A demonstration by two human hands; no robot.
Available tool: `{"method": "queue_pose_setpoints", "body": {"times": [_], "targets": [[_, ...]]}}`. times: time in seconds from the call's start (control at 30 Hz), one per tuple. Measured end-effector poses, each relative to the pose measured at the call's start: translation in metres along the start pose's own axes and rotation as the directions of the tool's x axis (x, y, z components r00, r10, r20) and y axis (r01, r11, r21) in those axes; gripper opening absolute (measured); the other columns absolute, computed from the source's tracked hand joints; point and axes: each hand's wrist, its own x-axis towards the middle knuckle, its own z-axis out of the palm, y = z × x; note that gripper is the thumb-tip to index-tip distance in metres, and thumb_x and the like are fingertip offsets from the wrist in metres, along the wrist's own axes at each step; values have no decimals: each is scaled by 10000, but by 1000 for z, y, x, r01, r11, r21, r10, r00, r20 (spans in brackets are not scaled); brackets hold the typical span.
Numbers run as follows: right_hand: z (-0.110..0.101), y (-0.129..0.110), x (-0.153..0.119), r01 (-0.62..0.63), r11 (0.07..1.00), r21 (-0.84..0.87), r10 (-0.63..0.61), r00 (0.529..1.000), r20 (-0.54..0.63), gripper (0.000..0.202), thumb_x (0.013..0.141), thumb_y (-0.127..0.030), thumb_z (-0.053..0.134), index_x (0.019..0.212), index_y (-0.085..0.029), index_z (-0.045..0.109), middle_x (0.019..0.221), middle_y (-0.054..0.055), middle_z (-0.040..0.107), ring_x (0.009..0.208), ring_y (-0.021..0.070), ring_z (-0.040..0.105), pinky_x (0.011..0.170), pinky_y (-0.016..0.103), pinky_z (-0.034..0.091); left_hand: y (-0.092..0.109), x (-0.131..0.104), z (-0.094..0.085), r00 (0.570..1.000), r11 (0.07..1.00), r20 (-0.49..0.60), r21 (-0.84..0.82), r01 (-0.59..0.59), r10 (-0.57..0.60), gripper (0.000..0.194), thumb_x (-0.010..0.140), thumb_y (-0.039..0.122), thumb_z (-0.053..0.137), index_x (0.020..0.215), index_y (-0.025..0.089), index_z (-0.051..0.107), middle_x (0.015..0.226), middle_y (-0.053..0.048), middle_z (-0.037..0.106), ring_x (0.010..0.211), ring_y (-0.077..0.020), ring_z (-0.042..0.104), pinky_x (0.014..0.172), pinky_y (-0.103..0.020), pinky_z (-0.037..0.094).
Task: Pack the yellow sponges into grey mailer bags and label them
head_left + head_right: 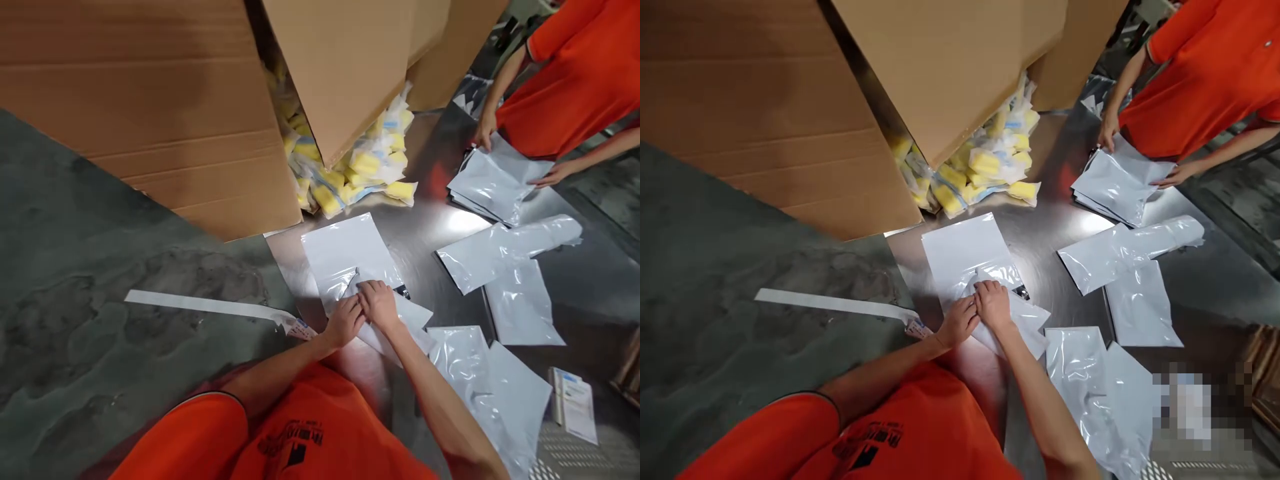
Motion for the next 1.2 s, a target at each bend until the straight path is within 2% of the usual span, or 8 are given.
{"method": "queue_pose_setpoints", "body": {"times": [0.1,0.23,0.37,0.47,0.53,0.7,0.97,1.2], "targets": [[8,-1,23,1,995,-98,13,990,138,243,957,-243,482,1077,-183,685,1056,122,681,969,257,562,803,342,346,1,1,-1,988,977,-87,-177,114,-131,249,925,170,465,1075,152,663,1135,-144,674,1080,-256,624,967,-418,512],[13,16,23,-13,1000,-17,14,996,86,255,975,-239,422,982,-171,668,947,98,669,878,222,557,769,315,342,6,11,-6,921,829,-59,-460,319,-386,200,892,181,480,954,170,670,1001,-107,707,982,-221,659,915,-372,539],[15,29,23,-36,987,158,48,996,-74,281,987,-266,373,925,-168,628,867,83,633,820,208,551,771,299,381,15,41,-12,719,376,275,-704,602,-638,153,889,271,535,801,174,614,734,-27,666,675,-161,662,638,-281,566],[18,34,28,-29,965,261,59,993,-106,266,980,-279,372,883,-187,601,828,64,608,766,196,551,709,284,391,19,70,-15,610,59,437,-780,623,-661,130,892,280,562,832,165,573,716,-9,659,597,-140,662,579,-262,568],[20,38,31,-28,950,310,64,992,-106,258,975,-279,372,858,-194,586,818,58,600,741,190,548,684,281,394,19,86,-17,563,-35,477,-782,622,-675,145,901,295,574,839,167,545,685,-3,655,578,-146,669,564,-266,573],[16,44,30,16,918,397,15,997,-76,240,971,-284,406,872,-193,604,843,60,605,775,191,563,721,294,431,16,104,-20,505,-42,515,-728,684,-693,185,903,327,585,808,184,514,570,16,621,523,-188,671,525,-301,572],[-13,38,27,-19,778,627,-14,999,48,273,923,-227,454,965,-198,722,863,56,592,831,186,575,793,321,483,1,97,-28,579,-4,622,-683,730,-527,298,893,446,606,811,163,564,579,5,633,499,-158,663,528,-271,573],[-19,36,27,-65,697,714,-61,987,150,276,837,-228,496,921,-206,758,986,73,647,940,189,611,893,348,486,-12,104,-40,440,44,757,-481,876,-482,385,930,396,486,673,130,597,515,-70,647,451,-175,626,483,-290,546]]}}
